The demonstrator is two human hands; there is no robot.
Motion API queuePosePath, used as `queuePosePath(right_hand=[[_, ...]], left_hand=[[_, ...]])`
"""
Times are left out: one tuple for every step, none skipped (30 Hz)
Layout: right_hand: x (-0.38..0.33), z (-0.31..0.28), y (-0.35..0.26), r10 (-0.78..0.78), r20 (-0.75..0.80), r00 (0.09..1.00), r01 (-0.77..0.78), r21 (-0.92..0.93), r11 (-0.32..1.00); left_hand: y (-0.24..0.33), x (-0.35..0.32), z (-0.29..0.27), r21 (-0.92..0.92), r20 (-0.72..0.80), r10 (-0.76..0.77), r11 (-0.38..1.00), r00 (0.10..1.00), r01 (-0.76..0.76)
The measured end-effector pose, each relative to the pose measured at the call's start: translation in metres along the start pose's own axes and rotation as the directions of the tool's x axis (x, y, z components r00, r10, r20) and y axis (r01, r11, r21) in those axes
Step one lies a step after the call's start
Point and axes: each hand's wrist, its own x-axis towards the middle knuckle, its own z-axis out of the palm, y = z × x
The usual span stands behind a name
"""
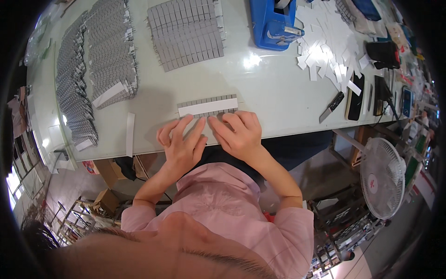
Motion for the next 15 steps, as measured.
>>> queuePosePath(right_hand=[[-0.0004,0.0007,0.0004,0.0,-0.001,1.0,0.0,0.003,1.0],[-0.0012,0.0015,0.001,0.006,-0.007,1.0,-0.006,-0.004,1.0],[-0.0016,0.002,0.0014,0.012,-0.015,1.0,-0.012,-0.012,1.0],[-0.0014,0.0027,0.0013,0.014,-0.017,1.0,-0.014,-0.01,1.0],[-0.0016,0.0033,0.001,0.018,-0.013,1.0,-0.018,-0.012,1.0],[-0.0019,0.0036,0.0008,0.022,-0.01,1.0,-0.023,-0.014,1.0],[-0.0021,0.0036,0.0009,0.026,-0.011,1.0,-0.026,-0.015,1.0],[-0.0021,0.0037,0.0009,0.024,-0.011,1.0,-0.024,-0.018,1.0],[-0.0022,0.0038,0.0006,0.022,-0.01,1.0,-0.022,-0.021,1.0],[-0.0026,0.004,0.0002,0.025,-0.011,1.0,-0.025,-0.021,0.999],[-0.0025,0.0041,0.0004,0.023,-0.011,1.0,-0.023,-0.019,1.0],[-0.0027,0.0044,0.0004,0.022,-0.012,1.0,-0.022,-0.016,1.0],[-0.0032,0.0049,0.0001,0.024,-0.013,1.0,-0.024,-0.015,1.0],[-0.0031,0.005,0.0007,0.024,-0.013,1.0,-0.024,-0.014,1.0],[-0.0034,0.0053,0.0012,0.024,-0.012,1.0,-0.025,-0.013,1.0]], left_hand=[[0.0017,0.0017,0.0025,-0.005,-0.009,0.009,1.0,1.0,-0.009],[0.0022,0.0025,0.0044,-0.012,-0.017,0.02,1.0,1.0,-0.02],[0.0021,0.0028,0.0055,-0.01,-0.016,0.022,1.0,1.0,-0.022],[0.0019,0.0029,0.0063,0.005,-0.01,0.023,1.0,1.0,-0.023],[0.002,0.0029,0.0071,0.017,-0.005,0.024,1.0,1.0,-0.024],[0.0019,0.003,0.0074,0.016,-0.003,0.027,0.999,1.0,-0.027],[0.0017,0.0031,0.0076,0.019,0.001,0.027,0.999,1.0,-0.027],[0.0016,0.0028,0.0077,0.022,0.005,0.026,0.999,1.0,-0.026],[0.0013,0.002,0.0081,0.022,0.007,0.028,0.999,1.0,-0.028],[0.0009,0.0008,0.0087,0.015,0.008,0.024,1.0,1.0,-0.025],[0.0007,0.0007,0.009,0.009,0.007,0.02,1.0,1.0,-0.02],[0.0006,0.0006,0.009,0.01,0.009,0.021,1.0,1.0,-0.021],[0.0006,0.0006,0.0088,0.01,0.007,0.021,1.0,1.0,-0.021],[0.0009,0.0013,0.0089,0.01,0.005,0.02,1.0,1.0,-0.02],[0.0011,0.0016,0.0092,0.012,0.007,0.021,1.0,1.0,-0.022]])
